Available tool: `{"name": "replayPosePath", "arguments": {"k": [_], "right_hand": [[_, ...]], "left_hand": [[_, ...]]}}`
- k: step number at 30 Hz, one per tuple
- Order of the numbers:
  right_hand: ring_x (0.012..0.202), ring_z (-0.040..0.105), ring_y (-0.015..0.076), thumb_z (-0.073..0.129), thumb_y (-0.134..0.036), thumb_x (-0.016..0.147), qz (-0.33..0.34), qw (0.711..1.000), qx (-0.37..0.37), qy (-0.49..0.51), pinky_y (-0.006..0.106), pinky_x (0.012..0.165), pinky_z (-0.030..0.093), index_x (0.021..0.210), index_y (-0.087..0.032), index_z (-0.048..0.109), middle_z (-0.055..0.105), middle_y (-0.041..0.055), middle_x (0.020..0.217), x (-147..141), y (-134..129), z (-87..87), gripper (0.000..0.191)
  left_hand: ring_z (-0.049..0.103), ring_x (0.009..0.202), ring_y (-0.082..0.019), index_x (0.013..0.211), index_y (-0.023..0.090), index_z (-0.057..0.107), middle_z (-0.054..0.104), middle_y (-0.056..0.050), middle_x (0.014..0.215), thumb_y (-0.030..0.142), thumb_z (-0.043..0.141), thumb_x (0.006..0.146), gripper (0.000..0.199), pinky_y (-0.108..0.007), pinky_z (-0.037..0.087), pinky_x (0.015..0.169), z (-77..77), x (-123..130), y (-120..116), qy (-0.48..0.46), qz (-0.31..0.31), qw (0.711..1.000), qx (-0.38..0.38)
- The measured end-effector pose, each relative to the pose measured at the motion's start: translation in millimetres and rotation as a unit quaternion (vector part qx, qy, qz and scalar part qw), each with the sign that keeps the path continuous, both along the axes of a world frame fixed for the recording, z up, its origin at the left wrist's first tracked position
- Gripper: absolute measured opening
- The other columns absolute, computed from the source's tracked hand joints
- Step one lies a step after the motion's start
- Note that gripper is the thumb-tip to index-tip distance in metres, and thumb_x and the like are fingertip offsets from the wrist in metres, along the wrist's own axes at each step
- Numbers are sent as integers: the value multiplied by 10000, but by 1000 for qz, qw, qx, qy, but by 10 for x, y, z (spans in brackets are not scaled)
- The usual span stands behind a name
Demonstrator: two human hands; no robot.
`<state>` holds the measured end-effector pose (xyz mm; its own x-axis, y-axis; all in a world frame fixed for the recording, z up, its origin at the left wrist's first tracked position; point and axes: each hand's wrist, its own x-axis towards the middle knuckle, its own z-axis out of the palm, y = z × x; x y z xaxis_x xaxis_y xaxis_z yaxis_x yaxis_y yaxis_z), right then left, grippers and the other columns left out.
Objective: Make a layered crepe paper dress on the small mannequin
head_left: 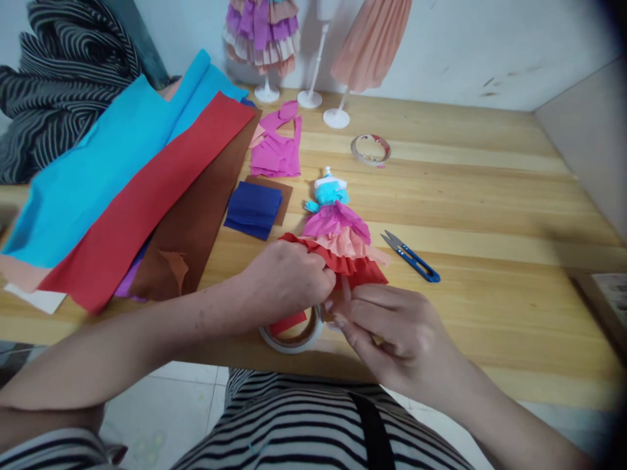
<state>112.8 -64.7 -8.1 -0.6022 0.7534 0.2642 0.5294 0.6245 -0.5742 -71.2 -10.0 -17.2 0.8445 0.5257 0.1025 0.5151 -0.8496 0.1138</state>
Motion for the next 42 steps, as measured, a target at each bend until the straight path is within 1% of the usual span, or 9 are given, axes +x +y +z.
{"name": "replayPosePath", "arguments": {"k": [12, 18, 20, 23, 25, 28, 34, 39, 42], "right_hand": [[606, 486, 147, 487, -70, 880, 76, 981, 164, -74, 304, 540, 358, 902, -125, 649, 567, 20, 647, 31, -182, -41, 173], [658, 557, 158, 411, -41, 911, 102, 981, 143, -82, 303, 587, 438, 834, -134, 667, 601, 31, 648, 9, -235, 81, 283], [658, 575, 162, 389, -39, 917, 108, 980, 140, -92, 307, 597, 460, 791, -140, 666, 612, 38, 656, -6, -242, 111, 320], [640, 577, 161, 411, -42, 911, 113, 979, 136, -102, 310, 588, 468, 826, -135, 671, 605, 36, 654, -10, -263, 123, 288], [630, 568, 165, 411, -51, 908, 123, 978, 133, -102, 317, 569, 466, 857, -130, 672, 607, 43, 661, -15, -275, 116, 278], [603, 536, 167, 400, -43, 890, 150, 977, 124, -83, 333, 567, 465, 812, -140, 666, 602, 46, 649, -46, -275, 105, 294], [541, 483, 166, 435, -51, 850, 191, 968, 153, -52, 338, 516, 384, 696, -154, 636, 565, 25, 601, -171, -232, 94, 273], [532, 449, 151, 476, -46, 821, 171, 973, 152, -30, 320, 490, 306, 673, -161, 617, 565, 6, 588, -305, -211, 42, 234], [552, 444, 146, 510, -65, 823, 173, 970, 169, -30, 320, 503, 282, 662, -170, 601, 560, -4, 594, -386, -217, -34, 212]], "left_hand": [[578, 606, -181, 760, 133, 655, 675, -103, 713, 66, 454, 829, 223, -284, 304, 499, -10, -46, -38, -22, 20, 997, -77], [596, 687, -165, 1245, 197, 559, 692, -49, 778, 166, 455, 888, 373, -242, 358, 559, 55, -243, -171, -59, 37, 991, -112], [592, 668, -154, 1289, 172, 526, 687, -40, 769, 189, 421, 914, 389, -243, 370, 571, 114, -356, -276, -100, 86, 984, -117], [574, 594, -127, 889, 162, 654, 669, -32, 704, 262, 459, 906, 220, -233, 340, 536, 174, -507, -500, -121, 219, 961, -121], [519, 496, -124, 685, 174, 595, 609, -14, 586, 357, 531, 859, 261, -245, 269, 480, 164, -563, -681, -33, 289, 943, -164], [553, 510, -156, 717, 193, 595, 638, -18, 605, 435, 591, 806, 258, -250, 240, 471, 86, -576, -954, 49, 341, 912, -223], [564, 515, -144, 655, 194, 521, 612, -19, 609, 189, 428, 854, 220, -249, 323, 512, -42, -581, -1282, 0, 389, 904, -179], [513, 448, -145, 604, 205, 477, 558, 0, 520, 385, 513, 867, 320, -254, 286, 477, -36, -600, -1393, -8, 435, 881, -184], [512, 447, -157, 599, 211, 461, 559, -3, 499, 384, 509, 865, 321, -260, 255, 489, -25, -568, -1459, 5, 490, 852, -187]]}}
